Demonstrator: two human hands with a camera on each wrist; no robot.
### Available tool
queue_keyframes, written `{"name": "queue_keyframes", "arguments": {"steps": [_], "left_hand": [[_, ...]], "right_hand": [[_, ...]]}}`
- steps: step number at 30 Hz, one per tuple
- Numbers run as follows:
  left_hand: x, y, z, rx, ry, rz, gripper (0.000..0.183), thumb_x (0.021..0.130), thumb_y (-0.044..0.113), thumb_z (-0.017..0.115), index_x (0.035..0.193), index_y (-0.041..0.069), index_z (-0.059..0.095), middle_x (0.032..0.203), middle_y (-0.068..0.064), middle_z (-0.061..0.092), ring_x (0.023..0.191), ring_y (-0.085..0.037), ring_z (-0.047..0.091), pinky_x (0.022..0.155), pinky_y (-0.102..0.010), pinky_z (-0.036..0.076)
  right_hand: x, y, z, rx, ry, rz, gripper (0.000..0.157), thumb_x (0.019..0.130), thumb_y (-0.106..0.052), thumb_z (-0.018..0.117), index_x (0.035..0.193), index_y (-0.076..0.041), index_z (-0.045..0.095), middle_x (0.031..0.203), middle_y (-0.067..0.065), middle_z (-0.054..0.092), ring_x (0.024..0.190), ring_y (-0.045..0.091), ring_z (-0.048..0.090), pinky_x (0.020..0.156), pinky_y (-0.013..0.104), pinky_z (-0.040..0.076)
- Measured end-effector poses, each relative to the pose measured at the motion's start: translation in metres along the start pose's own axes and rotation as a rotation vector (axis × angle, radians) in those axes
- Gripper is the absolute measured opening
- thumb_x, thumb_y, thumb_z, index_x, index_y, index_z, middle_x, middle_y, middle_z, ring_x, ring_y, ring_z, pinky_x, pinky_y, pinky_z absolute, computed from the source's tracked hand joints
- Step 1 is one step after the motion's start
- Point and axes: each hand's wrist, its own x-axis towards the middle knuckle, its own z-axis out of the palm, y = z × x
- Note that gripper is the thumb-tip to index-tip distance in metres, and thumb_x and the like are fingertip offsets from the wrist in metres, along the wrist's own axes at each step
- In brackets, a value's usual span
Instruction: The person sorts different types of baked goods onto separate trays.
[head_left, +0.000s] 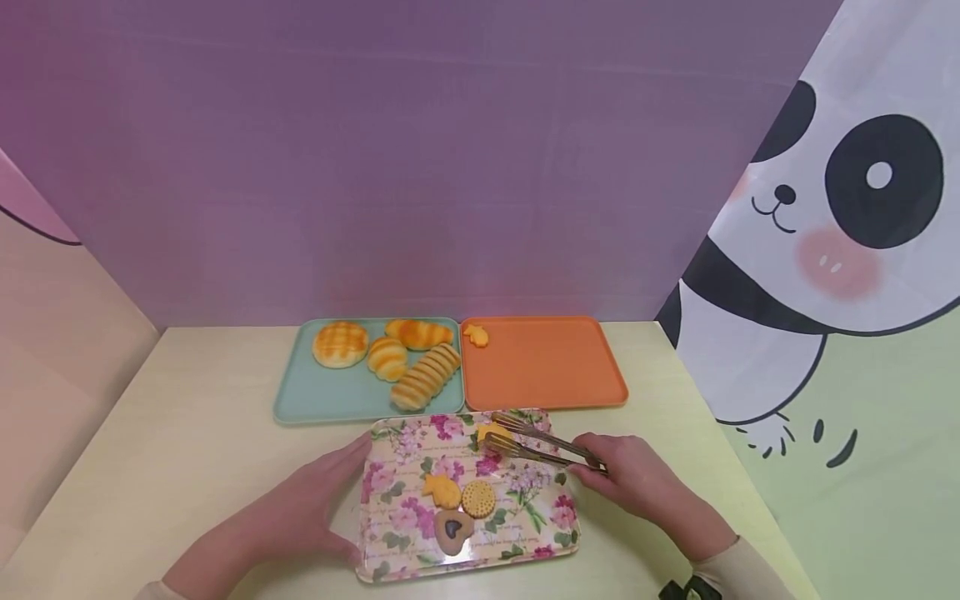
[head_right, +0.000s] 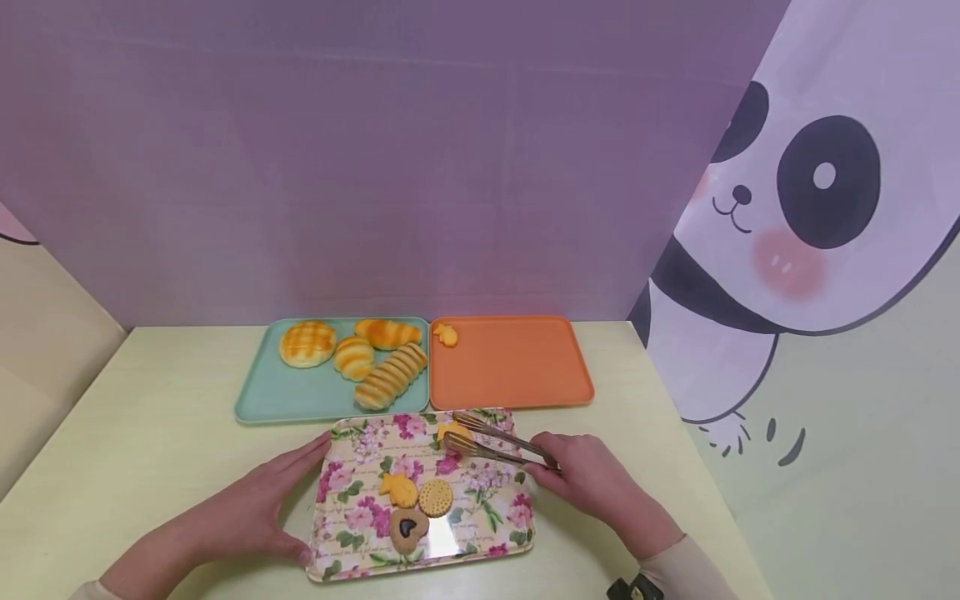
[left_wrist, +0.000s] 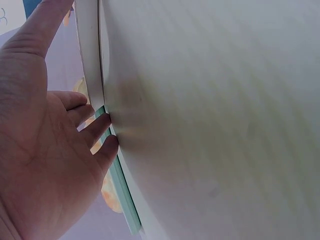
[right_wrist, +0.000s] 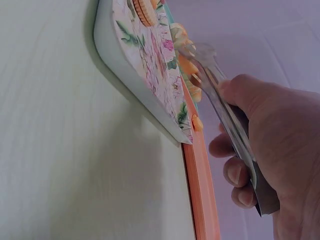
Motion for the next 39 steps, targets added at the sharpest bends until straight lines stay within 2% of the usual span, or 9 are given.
{"name": "queue_keyframes", "arguments": {"steps": [7, 13, 21, 26, 32, 39], "left_hand": [[0.0, 0.0, 0.0, -0.018, -0.005, -0.019, 0.15, 0.063, 0.082, 0.088, 0.174, 0.001, 0.026, 0.182, -0.019, 0.022, 0.162, -0.049, 0.03, 0.129, -0.067, 0.029], [0.0, 0.001, -0.001, -0.01, -0.006, -0.027, 0.151, 0.063, 0.083, 0.087, 0.175, 0.003, 0.026, 0.182, -0.018, 0.022, 0.163, -0.049, 0.03, 0.129, -0.067, 0.03], [-0.001, 0.002, -0.001, -0.006, 0.003, -0.005, 0.15, 0.064, 0.082, 0.087, 0.174, 0.0, 0.026, 0.181, -0.02, 0.022, 0.162, -0.05, 0.03, 0.129, -0.068, 0.029], [-0.001, 0.002, 0.0, -0.016, -0.004, -0.015, 0.151, 0.063, 0.082, 0.087, 0.174, 0.001, 0.025, 0.182, -0.02, 0.022, 0.162, -0.051, 0.03, 0.128, -0.069, 0.03], [-0.001, 0.002, 0.001, -0.011, -0.001, -0.03, 0.152, 0.061, 0.084, 0.086, 0.175, 0.003, 0.026, 0.182, -0.018, 0.022, 0.162, -0.049, 0.03, 0.129, -0.067, 0.031], [0.0, 0.0, 0.001, -0.013, -0.004, -0.031, 0.152, 0.062, 0.084, 0.087, 0.175, 0.003, 0.026, 0.182, -0.018, 0.023, 0.162, -0.049, 0.03, 0.129, -0.067, 0.031]], "right_hand": [[0.011, 0.003, 0.0, -0.016, 0.022, 0.134, 0.017, 0.099, -0.025, 0.084, 0.106, -0.013, 0.074, 0.069, -0.018, 0.047, 0.06, 0.0, 0.041, 0.053, 0.022, 0.036], [0.026, 0.009, -0.001, -0.037, 0.087, 0.213, 0.019, 0.1, -0.025, 0.085, 0.101, -0.012, 0.071, 0.066, -0.013, 0.042, 0.058, 0.005, 0.037, 0.052, 0.026, 0.032], [0.053, 0.021, 0.005, -0.018, 0.147, 0.309, 0.024, 0.1, -0.024, 0.083, 0.114, -0.005, 0.077, 0.078, -0.002, 0.069, 0.063, 0.013, 0.054, 0.057, 0.035, 0.05], [0.071, 0.026, 0.013, -0.007, 0.179, 0.326, 0.028, 0.101, -0.026, 0.082, 0.117, -0.002, 0.079, 0.081, 0.003, 0.074, 0.065, 0.018, 0.06, 0.059, 0.041, 0.055], [0.093, 0.036, 0.02, 0.011, 0.196, 0.364, 0.03, 0.102, -0.029, 0.079, 0.112, -0.001, 0.078, 0.074, 0.001, 0.068, 0.061, 0.018, 0.056, 0.051, 0.035, 0.046], [0.114, 0.043, 0.025, 0.022, 0.185, 0.446, 0.031, 0.104, -0.034, 0.077, 0.1, -0.003, 0.075, 0.069, -0.001, 0.061, 0.058, 0.019, 0.053, 0.05, 0.033, 0.041]]}}
